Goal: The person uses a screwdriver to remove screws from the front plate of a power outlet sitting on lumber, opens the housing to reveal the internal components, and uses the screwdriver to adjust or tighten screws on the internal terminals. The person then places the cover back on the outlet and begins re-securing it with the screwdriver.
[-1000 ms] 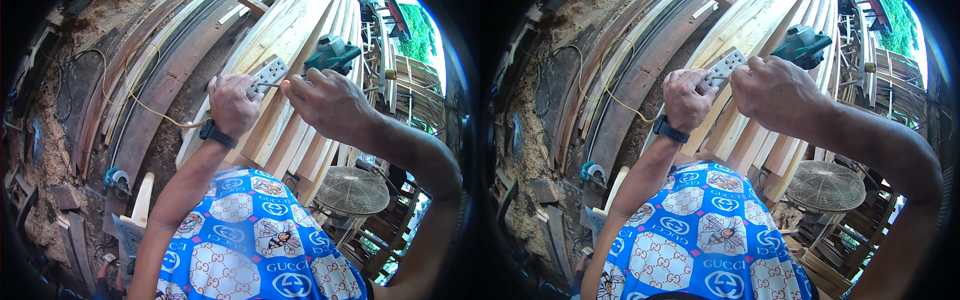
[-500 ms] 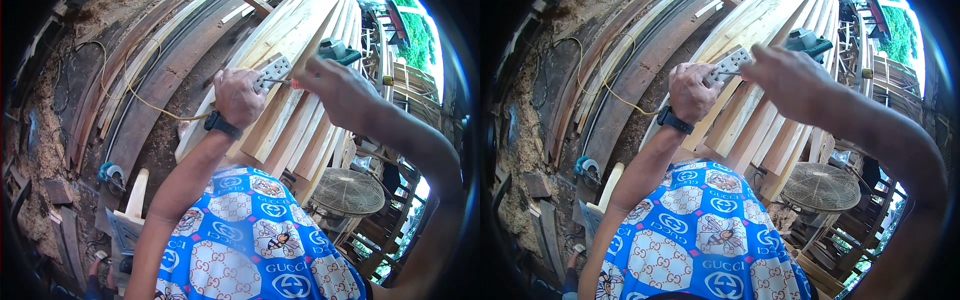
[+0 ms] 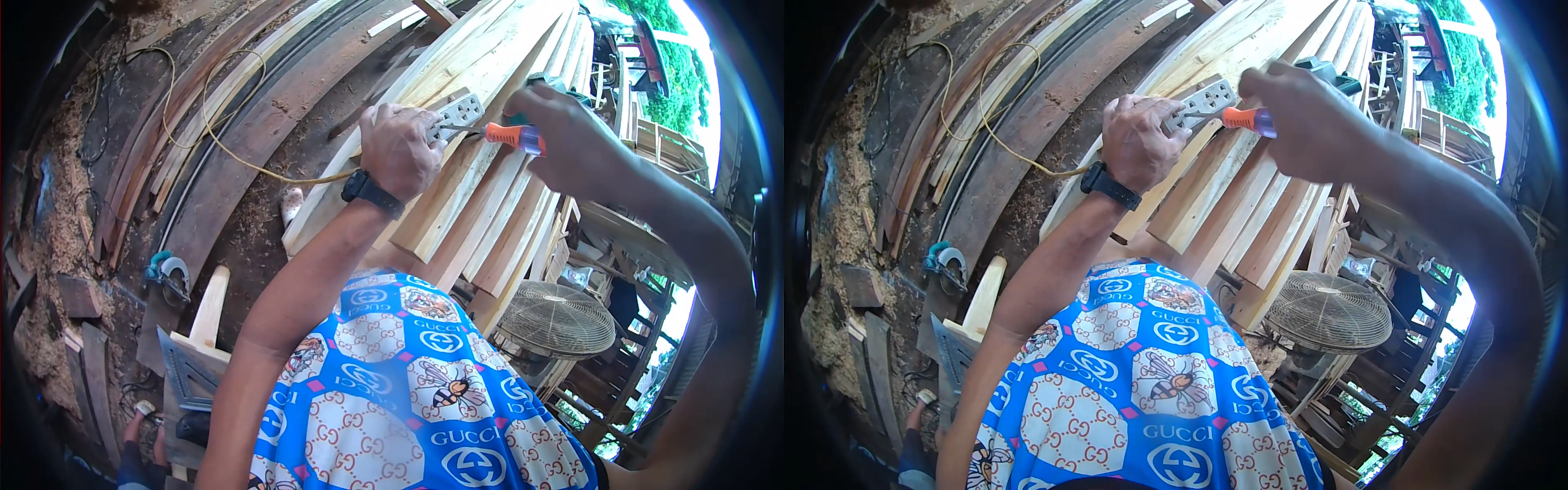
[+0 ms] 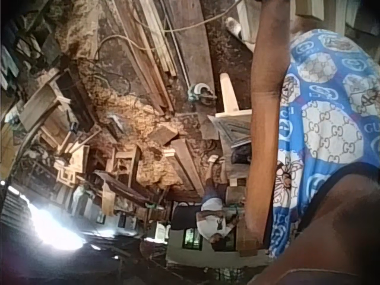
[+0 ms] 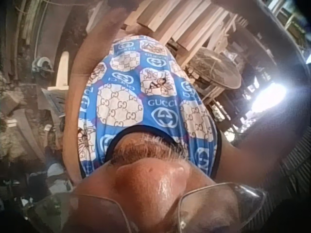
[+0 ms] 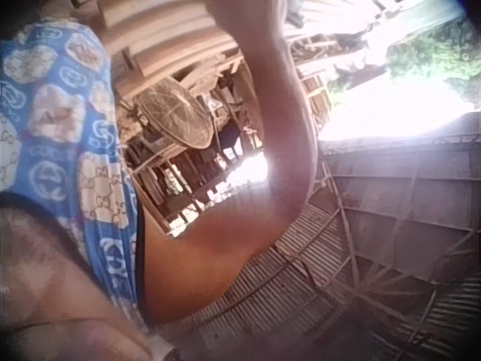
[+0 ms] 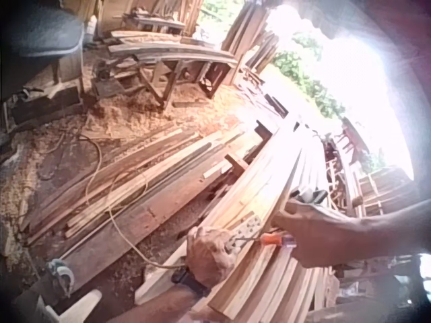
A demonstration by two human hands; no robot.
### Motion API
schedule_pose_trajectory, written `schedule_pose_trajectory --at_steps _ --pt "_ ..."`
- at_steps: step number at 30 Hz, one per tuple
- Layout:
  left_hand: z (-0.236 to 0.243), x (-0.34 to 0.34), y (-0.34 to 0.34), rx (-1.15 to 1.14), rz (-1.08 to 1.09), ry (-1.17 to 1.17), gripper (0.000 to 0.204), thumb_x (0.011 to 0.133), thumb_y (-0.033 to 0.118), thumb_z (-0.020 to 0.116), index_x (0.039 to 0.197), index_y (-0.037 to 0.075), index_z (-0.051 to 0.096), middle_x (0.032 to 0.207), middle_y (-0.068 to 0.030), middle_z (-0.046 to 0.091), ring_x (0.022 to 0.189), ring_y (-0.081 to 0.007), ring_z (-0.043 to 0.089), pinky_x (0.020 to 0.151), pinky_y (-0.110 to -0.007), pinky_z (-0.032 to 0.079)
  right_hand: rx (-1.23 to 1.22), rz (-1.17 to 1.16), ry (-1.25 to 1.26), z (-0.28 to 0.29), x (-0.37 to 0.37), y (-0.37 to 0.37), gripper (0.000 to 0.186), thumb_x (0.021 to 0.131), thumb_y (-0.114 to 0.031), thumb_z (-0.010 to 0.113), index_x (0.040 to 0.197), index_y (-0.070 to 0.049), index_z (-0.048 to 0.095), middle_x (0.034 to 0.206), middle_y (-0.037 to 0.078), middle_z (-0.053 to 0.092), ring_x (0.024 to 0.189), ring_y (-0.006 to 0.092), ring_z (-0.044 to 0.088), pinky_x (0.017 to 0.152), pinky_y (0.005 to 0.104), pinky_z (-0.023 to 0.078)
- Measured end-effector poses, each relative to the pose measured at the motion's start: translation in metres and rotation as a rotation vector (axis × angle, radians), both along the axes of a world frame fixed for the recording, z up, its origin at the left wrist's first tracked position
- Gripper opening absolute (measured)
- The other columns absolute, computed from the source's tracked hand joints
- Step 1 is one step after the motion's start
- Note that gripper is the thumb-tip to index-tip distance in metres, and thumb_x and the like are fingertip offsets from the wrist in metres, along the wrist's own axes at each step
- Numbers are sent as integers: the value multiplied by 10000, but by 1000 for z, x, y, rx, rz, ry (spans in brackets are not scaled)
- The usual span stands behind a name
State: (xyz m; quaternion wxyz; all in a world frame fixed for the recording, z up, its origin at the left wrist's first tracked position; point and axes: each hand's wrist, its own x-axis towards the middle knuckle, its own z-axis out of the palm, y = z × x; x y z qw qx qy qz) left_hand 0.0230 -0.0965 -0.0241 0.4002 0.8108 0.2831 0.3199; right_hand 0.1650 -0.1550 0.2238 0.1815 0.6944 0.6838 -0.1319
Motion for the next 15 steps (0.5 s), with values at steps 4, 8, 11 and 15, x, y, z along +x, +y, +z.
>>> schedule_pose_trajectory --at_steps 4,8,11,15 --pt "2 -1 0 -22 -3 17 411 817 300 900 1192 147 830 1198 -45 814 1209 -285 662 1144 -502 414 -40 478 -177 -4 1 5 317 1018 -220 728 1256 -12 704 967 160 743 993 373 756 854 496 618" --pt "5 1 -1 -19 5 22 413 817 298 900 1194 146 830 1212 -49 812 1217 -284 659 1156 -500 405 -339 -753 159 0 -2 39 330 1057 -291 683 1231 -13 720 906 142 722 949 290 758 815 409 624" --pt "5 1 1 -44 -2 45 413 822 302 899 1199 147 832 1219 -54 812 1222 -282 658 1159 -500 404 -348 -1094 167 3 -12 43 323 1042 -275 695 1244 -23 716 960 157 716 920 282 761 808 425 621" --pt "7 2 0 -48 -8 62 410 830 304 894 1206 150 836 1232 -57 811 1229 -282 657 1160 -505 404 -82 463 -198 -4 12 17 393 965 -230 752 1297 -29 695 1189 180 687 893 265 776 684 431 619"
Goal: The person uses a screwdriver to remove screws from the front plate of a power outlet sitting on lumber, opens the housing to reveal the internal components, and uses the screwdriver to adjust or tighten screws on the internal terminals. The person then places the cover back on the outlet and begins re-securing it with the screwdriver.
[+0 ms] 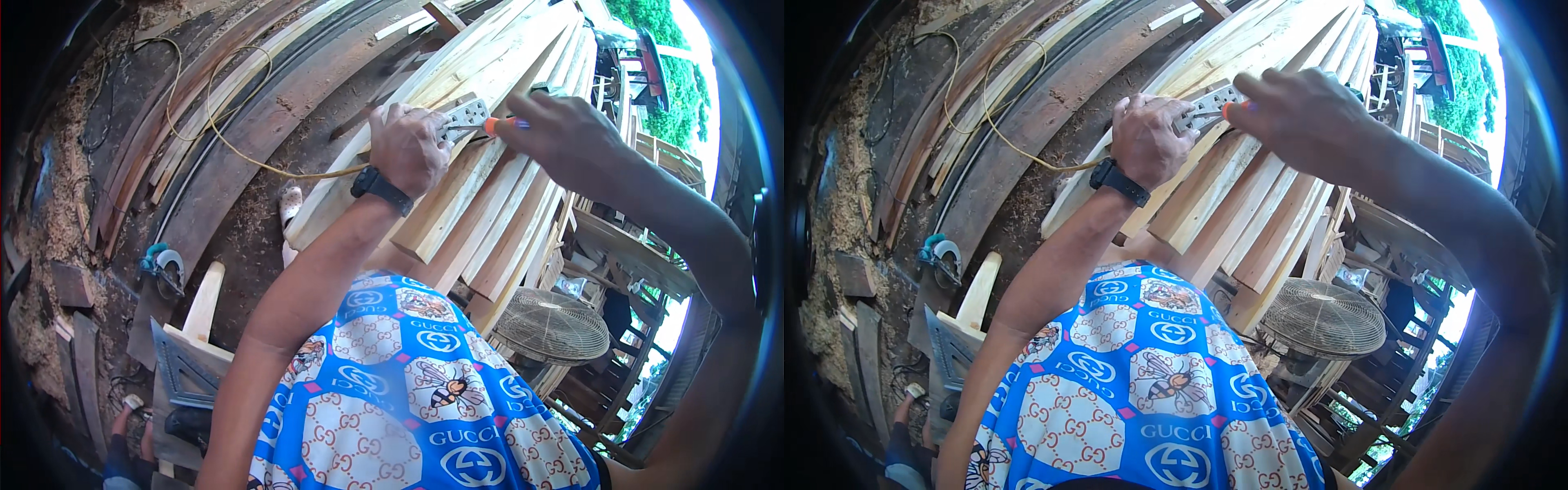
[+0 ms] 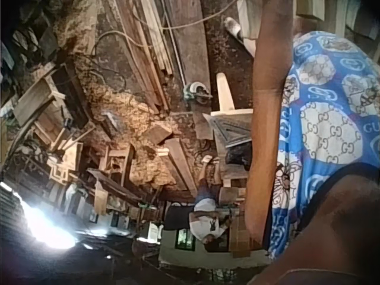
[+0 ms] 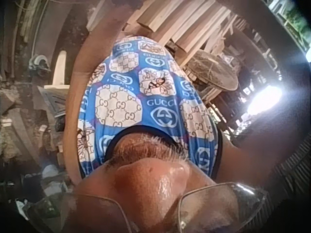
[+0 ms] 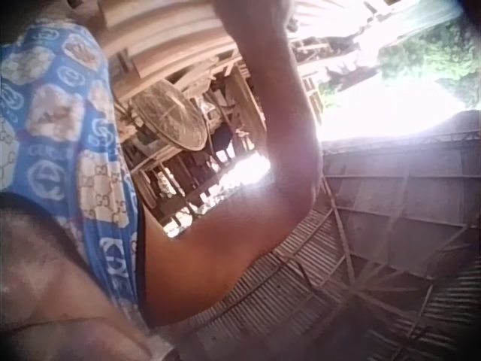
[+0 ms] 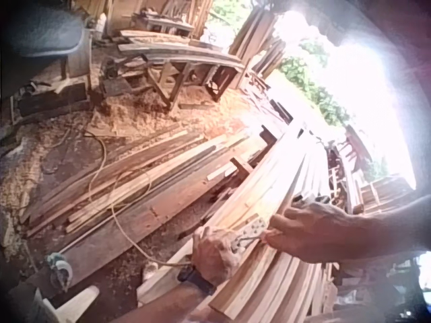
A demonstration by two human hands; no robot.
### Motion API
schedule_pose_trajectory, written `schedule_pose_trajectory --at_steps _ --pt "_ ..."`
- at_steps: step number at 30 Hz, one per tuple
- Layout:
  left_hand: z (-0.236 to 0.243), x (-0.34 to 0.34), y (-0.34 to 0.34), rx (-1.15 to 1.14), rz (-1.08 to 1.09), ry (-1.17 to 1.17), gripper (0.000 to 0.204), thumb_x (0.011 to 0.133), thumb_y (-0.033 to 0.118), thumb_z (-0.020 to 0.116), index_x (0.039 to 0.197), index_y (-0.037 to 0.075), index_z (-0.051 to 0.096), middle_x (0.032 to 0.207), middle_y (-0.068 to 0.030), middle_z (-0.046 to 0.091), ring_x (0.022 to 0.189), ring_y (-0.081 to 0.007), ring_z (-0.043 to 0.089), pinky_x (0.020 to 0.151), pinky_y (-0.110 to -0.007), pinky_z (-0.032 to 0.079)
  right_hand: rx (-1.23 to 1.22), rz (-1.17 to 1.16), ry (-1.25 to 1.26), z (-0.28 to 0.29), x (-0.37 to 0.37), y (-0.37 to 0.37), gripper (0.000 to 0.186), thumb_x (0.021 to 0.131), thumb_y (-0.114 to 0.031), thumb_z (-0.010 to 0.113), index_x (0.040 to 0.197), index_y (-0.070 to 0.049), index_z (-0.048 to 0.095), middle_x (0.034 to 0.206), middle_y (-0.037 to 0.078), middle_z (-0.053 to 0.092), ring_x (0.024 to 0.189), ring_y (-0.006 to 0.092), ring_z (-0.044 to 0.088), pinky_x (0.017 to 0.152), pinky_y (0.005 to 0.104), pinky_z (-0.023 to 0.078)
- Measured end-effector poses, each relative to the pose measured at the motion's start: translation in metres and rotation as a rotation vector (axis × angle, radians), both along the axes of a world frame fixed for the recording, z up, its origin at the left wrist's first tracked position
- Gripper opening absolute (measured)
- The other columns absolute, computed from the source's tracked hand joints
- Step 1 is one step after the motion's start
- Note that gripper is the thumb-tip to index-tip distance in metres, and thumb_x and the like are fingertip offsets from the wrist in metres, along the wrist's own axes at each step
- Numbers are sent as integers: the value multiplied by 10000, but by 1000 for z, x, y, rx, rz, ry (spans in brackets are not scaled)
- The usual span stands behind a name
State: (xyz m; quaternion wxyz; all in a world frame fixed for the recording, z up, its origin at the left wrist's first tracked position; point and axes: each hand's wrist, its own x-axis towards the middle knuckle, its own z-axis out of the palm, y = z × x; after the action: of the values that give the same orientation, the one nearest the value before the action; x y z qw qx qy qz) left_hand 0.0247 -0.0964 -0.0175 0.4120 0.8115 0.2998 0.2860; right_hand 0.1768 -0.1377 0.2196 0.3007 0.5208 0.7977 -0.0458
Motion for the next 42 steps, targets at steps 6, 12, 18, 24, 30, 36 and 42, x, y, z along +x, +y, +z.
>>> schedule_pose_trajectory --at_steps 6,12,18,24,30,36,42 --pt "1 1 -2 6 -4 9 410 833 299 890 1209 145 836 1234 -63 811 1236 -284 658 1162 -508 403 -367 -1527 175 13 -25 40 420 1025 -367 758 1232 -3 718 934 93 716 621 176 668 504 359 542" --pt "0 2 -1 -8 -6 1 421 830 301 886 1215 141 831 1232 -67 811 1241 -287 657 1179 -510 392 -109 -312 80 5 -3 2 366 986 -218 729 1274 5 687 1005 135 701 807 254 739 684 431 593" --pt "2 3 -3 10 0 48 438 842 306 893 1235 128 821 1242 -75 802 1266 -286 657 1215 -543 372 -178 -423 48 -6 -2 -1 357 978 -164 731 1286 10 684 1056 151 693 875 278 755 738 448 608" --pt "-6 4 -4 63 25 41 475 861 351 887 1243 79 815 1390 -156 714 1308 -287 645 1235 -565 363 -137 -990 272 0 -1 1 385 992 -222 747 1332 -55 675 1103 121 686 920 223 741 726 369 598" --pt "-1 1 -2 37 21 64 506 848 353 885 1242 42 816 1470 -183 660 1348 -321 636 1245 -530 379 -66 166 -119 -4 0 -5 418 1014 -216 723 1401 -70 659 1147 129 721 901 226 757 771 376 626" --pt "4 -3 2 -69 -10 74 526 840 355 884 1243 25 809 1418 -212 703 1276 -382 692 1132 -500 524 -265 -1006 181 4 -12 15 480 1041 -277 736 1435 -18 647 1229 170 746 1010 299 763 845 407 629" --pt "-2 -3 -5 18 -11 63 521 843 335 873 1236 2 788 1396 -225 713 1197 -397 736 1052 -497 587 -170 208 -127 5 -8 -7 405 988 -158 707 1368 -21 673 1204 154 727 1029 261 741 833 429 627"
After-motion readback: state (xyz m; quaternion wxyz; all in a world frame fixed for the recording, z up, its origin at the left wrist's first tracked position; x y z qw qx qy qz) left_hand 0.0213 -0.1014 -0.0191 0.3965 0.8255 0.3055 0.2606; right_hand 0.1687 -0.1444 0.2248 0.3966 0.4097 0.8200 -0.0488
